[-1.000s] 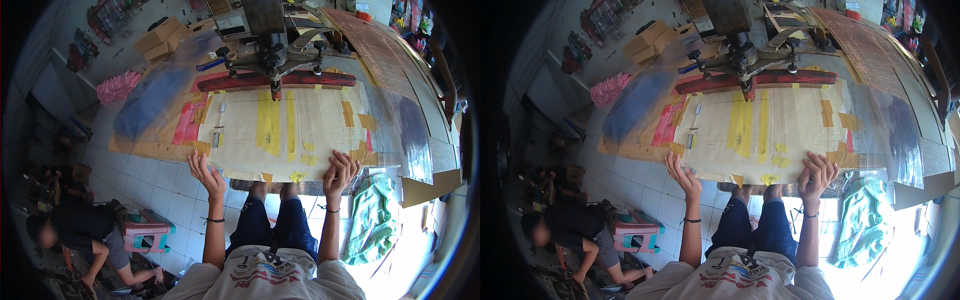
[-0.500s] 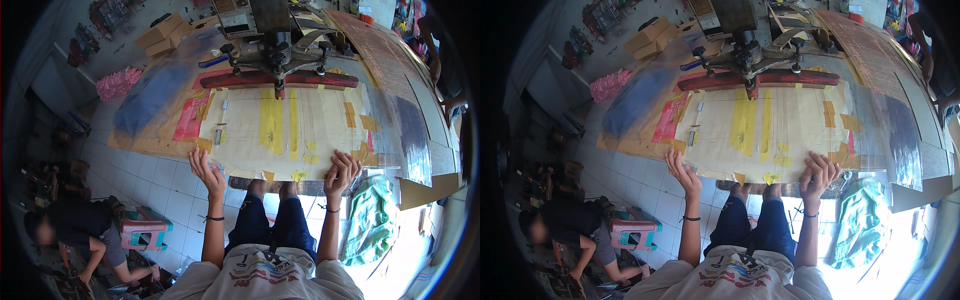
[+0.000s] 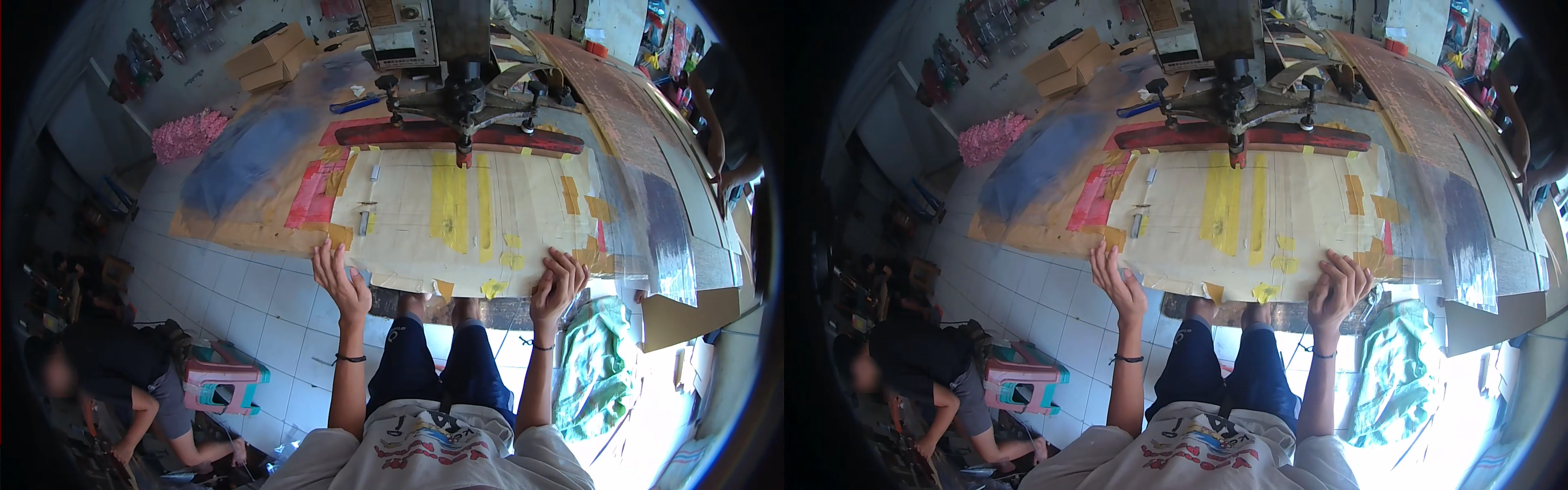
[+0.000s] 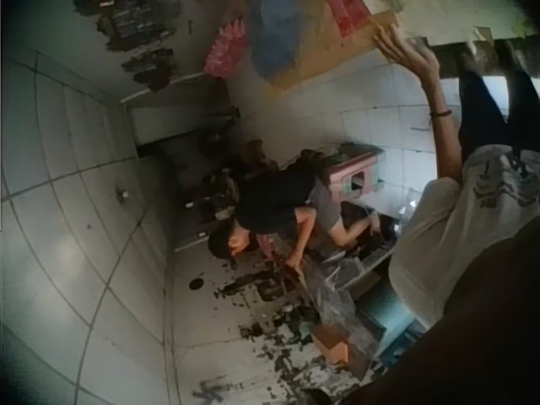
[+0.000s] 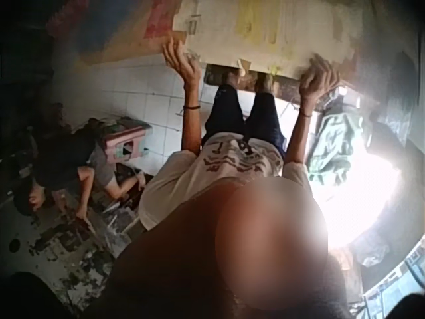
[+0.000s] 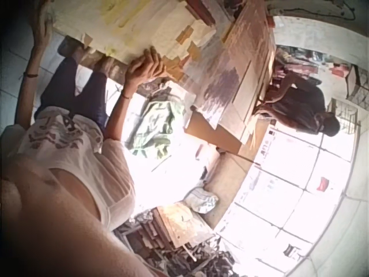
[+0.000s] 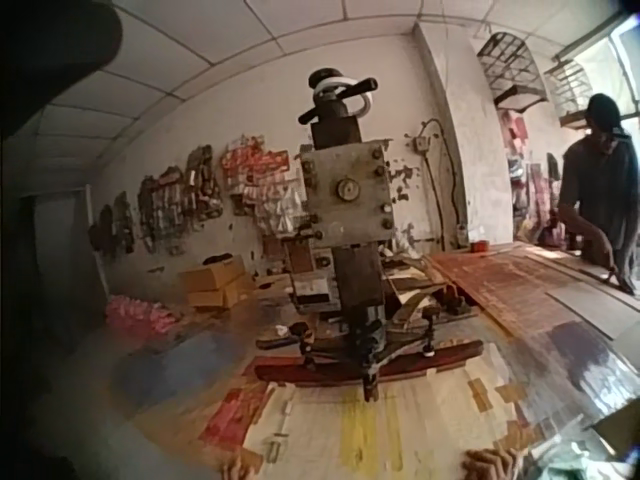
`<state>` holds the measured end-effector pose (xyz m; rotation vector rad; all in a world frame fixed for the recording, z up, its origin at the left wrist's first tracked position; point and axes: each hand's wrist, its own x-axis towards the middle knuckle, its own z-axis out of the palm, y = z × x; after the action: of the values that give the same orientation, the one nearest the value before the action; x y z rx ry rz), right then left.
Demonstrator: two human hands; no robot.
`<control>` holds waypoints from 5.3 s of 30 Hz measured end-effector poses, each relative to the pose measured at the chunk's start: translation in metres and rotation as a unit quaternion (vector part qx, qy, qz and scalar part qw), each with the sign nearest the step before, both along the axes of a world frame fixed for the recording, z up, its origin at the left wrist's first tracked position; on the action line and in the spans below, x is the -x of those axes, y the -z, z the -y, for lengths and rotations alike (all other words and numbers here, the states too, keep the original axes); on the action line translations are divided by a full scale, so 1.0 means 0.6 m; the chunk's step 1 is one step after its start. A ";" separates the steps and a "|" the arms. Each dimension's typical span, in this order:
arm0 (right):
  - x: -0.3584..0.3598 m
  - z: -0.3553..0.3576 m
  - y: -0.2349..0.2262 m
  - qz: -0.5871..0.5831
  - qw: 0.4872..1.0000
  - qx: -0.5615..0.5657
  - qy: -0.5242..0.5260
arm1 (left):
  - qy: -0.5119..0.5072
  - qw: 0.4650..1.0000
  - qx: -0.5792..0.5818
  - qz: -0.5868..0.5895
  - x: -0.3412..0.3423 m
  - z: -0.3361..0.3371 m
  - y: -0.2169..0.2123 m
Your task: The person places a clear sheet onto a marked template on a workbench, aligns it with tape markers, and then moves the template under a manual press machine.
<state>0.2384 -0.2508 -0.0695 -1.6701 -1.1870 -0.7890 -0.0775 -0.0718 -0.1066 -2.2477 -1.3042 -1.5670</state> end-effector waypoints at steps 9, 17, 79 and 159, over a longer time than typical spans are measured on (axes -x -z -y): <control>0.069 -0.058 -0.148 -0.114 0.970 0.169 -0.135 | 0.012 1.000 0.006 -0.001 0.017 0.001 -0.005; 0.137 -0.134 -0.112 0.040 0.921 0.379 -0.081 | 0.029 0.999 0.023 0.002 0.014 0.008 -0.011; -0.114 -0.083 -0.151 -0.261 0.935 0.099 -0.220 | 0.512 0.760 0.378 0.130 -0.129 -0.037 -0.323; 0.277 -0.294 -0.156 -0.172 0.860 0.297 -0.379 | 0.169 0.739 0.308 0.575 0.240 0.094 -0.105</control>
<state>0.0725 -0.0745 0.0243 -1.4974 -1.7416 0.3985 -0.2212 -0.1285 -0.0434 -1.6864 -1.9009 -3.3946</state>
